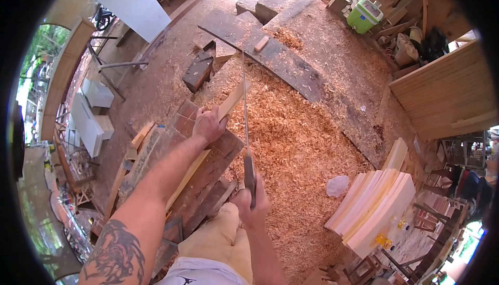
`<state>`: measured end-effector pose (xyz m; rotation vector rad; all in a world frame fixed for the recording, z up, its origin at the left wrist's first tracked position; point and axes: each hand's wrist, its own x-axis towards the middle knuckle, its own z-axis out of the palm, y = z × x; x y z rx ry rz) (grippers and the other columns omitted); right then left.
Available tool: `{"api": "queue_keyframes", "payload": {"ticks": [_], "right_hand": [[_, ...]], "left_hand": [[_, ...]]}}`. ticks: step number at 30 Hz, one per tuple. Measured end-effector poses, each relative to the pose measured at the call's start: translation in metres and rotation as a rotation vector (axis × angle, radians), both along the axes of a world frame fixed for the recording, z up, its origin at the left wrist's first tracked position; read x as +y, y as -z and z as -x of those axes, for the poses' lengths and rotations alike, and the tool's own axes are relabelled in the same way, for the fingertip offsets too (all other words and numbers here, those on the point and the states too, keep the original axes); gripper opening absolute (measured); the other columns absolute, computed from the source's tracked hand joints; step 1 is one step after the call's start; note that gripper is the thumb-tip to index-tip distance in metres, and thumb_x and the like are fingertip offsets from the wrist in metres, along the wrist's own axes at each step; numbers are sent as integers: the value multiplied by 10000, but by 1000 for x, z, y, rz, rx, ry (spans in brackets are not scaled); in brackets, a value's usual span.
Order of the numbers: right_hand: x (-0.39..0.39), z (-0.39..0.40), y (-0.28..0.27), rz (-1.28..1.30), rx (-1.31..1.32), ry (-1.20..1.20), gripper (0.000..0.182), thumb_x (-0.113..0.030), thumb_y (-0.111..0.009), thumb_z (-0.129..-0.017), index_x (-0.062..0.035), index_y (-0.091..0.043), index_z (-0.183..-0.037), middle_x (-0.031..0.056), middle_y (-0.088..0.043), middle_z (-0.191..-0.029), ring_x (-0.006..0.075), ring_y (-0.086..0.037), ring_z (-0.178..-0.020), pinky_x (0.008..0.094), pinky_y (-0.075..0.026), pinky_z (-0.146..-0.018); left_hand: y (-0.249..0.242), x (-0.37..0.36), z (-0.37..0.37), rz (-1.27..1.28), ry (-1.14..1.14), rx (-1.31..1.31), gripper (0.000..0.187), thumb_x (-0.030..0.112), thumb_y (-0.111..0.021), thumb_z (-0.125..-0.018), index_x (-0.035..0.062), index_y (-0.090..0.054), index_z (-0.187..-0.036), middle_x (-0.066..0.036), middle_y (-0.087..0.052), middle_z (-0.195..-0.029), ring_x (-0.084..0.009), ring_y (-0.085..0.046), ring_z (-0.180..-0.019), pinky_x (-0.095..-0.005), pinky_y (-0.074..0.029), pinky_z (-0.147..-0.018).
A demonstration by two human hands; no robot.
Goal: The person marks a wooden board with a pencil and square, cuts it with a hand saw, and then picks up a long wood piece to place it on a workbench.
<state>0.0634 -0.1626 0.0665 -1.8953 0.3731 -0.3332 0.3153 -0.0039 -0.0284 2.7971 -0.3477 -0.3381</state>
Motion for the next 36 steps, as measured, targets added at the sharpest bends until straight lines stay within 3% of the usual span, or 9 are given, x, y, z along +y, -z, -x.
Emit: {"api": "queue_keyframes", "payload": {"ticks": [5,7,14,19,21,23,29,31,36], "right_hand": [[-1,94,-25,-117,112,-33,608,-273,-532,-1040,77,-481,-1535,179,-716,-1254,198,-694,-986,343,-568,-868],[-3,50,-19,-174,139,-21,599,-260,-536,-1034,72,-489,-1531,175,-713,-1266,189,-691,-977,333,-568,-867],[-2,-102,25,-52,42,39,537,-178,-598,-1010,25,-547,-1504,174,-726,-953,216,-711,-752,359,-565,-677],[3,-18,18,43,-52,38,568,-272,-557,-1044,47,-528,-1514,139,-698,-1050,184,-661,-867,346,-546,-758],[1,47,-7,-188,147,10,575,-263,-543,-1053,74,-507,-1518,159,-698,-1148,213,-667,-938,363,-551,-824],[-1,86,-20,-104,66,-13,552,-104,-555,-979,98,-527,-1491,218,-742,-1130,232,-735,-963,362,-588,-838],[0,-31,16,-101,-23,27,562,-243,-548,-1041,49,-520,-1521,168,-735,-1166,216,-711,-950,357,-577,-830],[-2,-96,7,-159,208,-8,545,-239,-558,-1036,24,-541,-1513,142,-731,-981,212,-692,-807,374,-561,-715],[-2,-94,20,-39,79,28,556,-178,-599,-1012,14,-521,-1527,171,-739,-990,218,-718,-813,367,-579,-752]], "left_hand": [[0,1,1,14,-15,1,459,456,-582,-1021,27,-565,-1185,-231,-768,-928,-396,-755,-947,-557,-343,-1189],[1,0,1,18,-11,-3,456,457,-580,-1021,28,-566,-1176,-230,-767,-923,-396,-756,-940,-554,-344,-1188],[-3,-2,1,-15,-4,-10,452,456,-580,-1032,24,-566,-1163,-227,-759,-866,-396,-754,-908,-529,-368,-1150],[-4,-3,1,17,3,-19,455,457,-580,-1033,24,-567,-1174,-229,-760,-875,-395,-755,-916,-529,-362,-1152],[-2,-1,1,42,-8,-25,447,459,-570,-1028,34,-571,-1168,-221,-764,-880,-392,-760,-915,-529,-352,-1158],[2,-1,2,43,-10,-45,448,458,-574,-1027,35,-571,-1172,-225,-765,-888,-394,-760,-922,-529,-352,-1157],[2,-1,1,25,-3,-36,447,454,-583,-1025,33,-571,-1176,-230,-767,-897,-395,-761,-933,-537,-371,-1142],[0,-1,1,6,-4,-23,448,454,-581,-1025,32,-571,-1178,-228,-767,-893,-395,-761,-932,-537,-375,-1136],[-5,-4,1,-27,-10,-22,457,459,-572,-1040,13,-554,-1140,-226,-759,-867,-392,-753,-925,-513,-381,-1136]]}}
